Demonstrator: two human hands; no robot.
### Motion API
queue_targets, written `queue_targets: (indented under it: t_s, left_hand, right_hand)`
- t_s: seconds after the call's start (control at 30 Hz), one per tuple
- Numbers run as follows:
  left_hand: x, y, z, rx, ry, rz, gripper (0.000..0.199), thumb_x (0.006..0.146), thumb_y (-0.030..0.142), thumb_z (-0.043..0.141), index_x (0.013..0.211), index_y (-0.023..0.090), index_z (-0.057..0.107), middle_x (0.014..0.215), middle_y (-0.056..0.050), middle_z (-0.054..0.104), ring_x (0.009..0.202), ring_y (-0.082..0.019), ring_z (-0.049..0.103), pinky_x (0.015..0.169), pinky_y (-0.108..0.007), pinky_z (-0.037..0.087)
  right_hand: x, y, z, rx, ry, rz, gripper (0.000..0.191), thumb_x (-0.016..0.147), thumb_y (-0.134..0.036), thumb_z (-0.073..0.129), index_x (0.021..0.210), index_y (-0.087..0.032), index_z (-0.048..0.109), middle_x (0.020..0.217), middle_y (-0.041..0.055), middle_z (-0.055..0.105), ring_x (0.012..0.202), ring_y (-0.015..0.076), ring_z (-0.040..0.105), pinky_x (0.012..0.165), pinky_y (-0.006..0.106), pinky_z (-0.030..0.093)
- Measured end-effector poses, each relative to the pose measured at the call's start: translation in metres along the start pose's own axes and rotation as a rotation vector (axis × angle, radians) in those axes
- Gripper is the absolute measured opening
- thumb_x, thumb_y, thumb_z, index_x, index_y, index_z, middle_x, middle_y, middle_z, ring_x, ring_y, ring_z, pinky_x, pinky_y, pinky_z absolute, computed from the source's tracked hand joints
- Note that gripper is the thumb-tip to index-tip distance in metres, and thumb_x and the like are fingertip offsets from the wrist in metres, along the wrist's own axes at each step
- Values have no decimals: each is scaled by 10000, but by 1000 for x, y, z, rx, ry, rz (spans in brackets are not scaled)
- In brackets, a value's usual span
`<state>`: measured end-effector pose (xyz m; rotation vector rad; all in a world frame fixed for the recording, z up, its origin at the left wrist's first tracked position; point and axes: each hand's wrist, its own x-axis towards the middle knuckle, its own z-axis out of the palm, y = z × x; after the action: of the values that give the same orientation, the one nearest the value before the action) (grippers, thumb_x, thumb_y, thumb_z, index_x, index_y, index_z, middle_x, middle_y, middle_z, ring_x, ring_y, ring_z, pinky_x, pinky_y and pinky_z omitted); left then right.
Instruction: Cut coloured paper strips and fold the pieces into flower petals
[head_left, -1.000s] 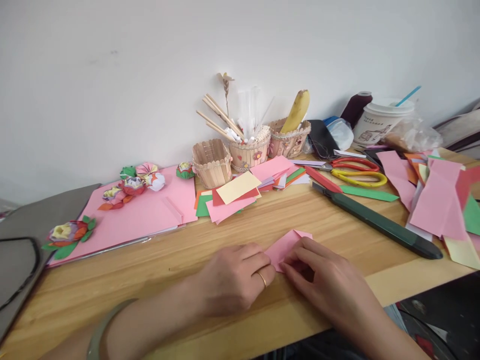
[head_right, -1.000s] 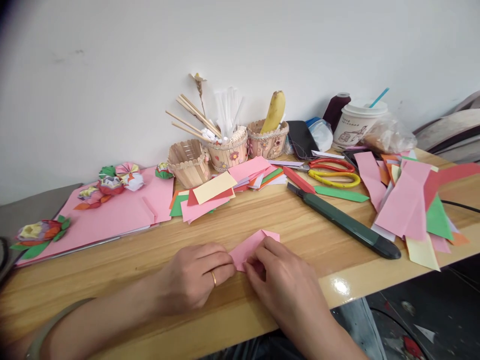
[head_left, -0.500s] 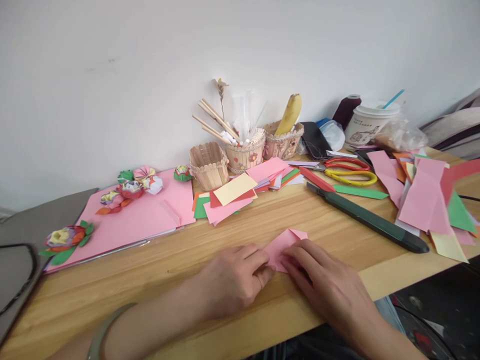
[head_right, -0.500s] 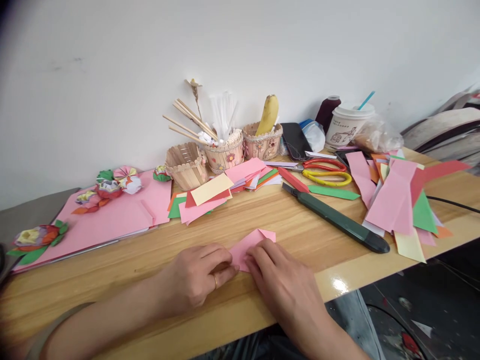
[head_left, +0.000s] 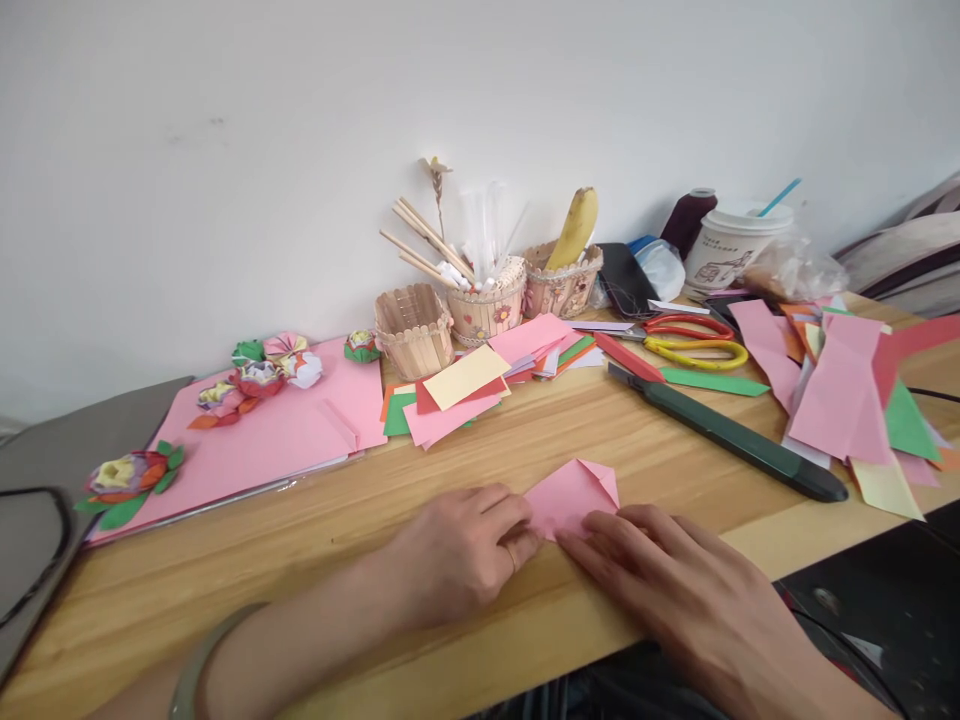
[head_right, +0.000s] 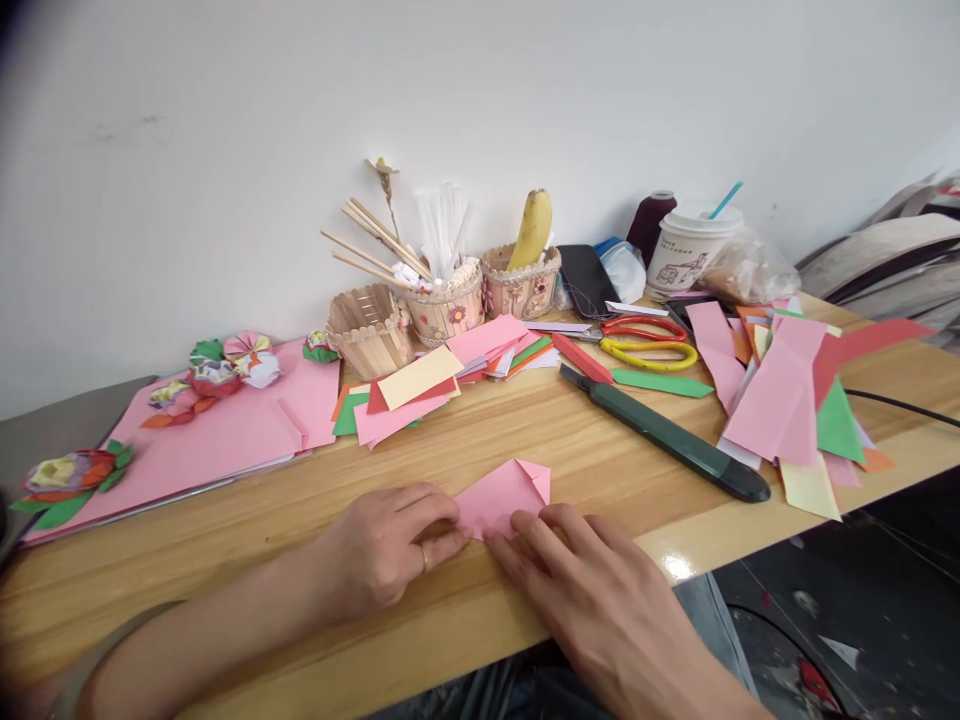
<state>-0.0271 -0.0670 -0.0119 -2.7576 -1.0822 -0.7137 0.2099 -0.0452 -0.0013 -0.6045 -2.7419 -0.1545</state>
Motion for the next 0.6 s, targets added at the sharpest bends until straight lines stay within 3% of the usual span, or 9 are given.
queue_targets:
  t_s: [0.17, 0.27, 0.37, 0.47, 0.6]
  left_hand:
    - [1, -3, -1, 85, 28, 25, 227, 956, 191, 468, 773, 150, 596, 793, -27, 602, 776, -146, 575, 667, -270, 478]
    - [1, -7, -1, 150, 47, 21, 190, 944, 171, 483, 799, 154, 605, 850, -44, 627, 827, -161, 577, 737, -309, 488]
    - [1, -7, -1, 165, 61, 2, 174, 941, 127, 464, 861, 137, 618, 882, -59, 641, 842, -167, 581, 748, -315, 491]
    - [2, -5, -1, 113, 76, -17, 196, 956, 126, 432, 916, 114, 623, 898, -68, 657, 857, -172, 594, 738, -307, 502]
    - [4, -6, -2, 82, 126, -33, 242, 973, 137, 405, 909, 98, 634, 869, -65, 676, 813, -162, 606, 711, -289, 517]
  right_hand:
    - [-2, 1, -4, 7, 54, -45, 440, 829, -69, 350, 1216, -153, 543, 1088, 80, 653, 983, 233, 547, 752, 366, 471]
    - [5, -9, -2, 42, 69, -52, 437, 808, -75, 362, 1195, -136, 555, 1042, 76, 670, 939, 219, 566, 786, 357, 464]
    - [18, -26, 1, 71, 46, 58, 370, 802, -157, 411, 1118, -120, 599, 971, 96, 669, 831, 220, 577, 715, 347, 471]
    - [32, -35, 2, 82, 53, 160, 331, 794, -224, 468, 1069, -120, 620, 947, 102, 660, 840, 238, 580, 749, 374, 470]
    - [43, -18, -2, 251, 52, 215, 218, 886, -236, 440, 941, -182, 644, 841, 60, 661, 765, 201, 583, 689, 341, 457]
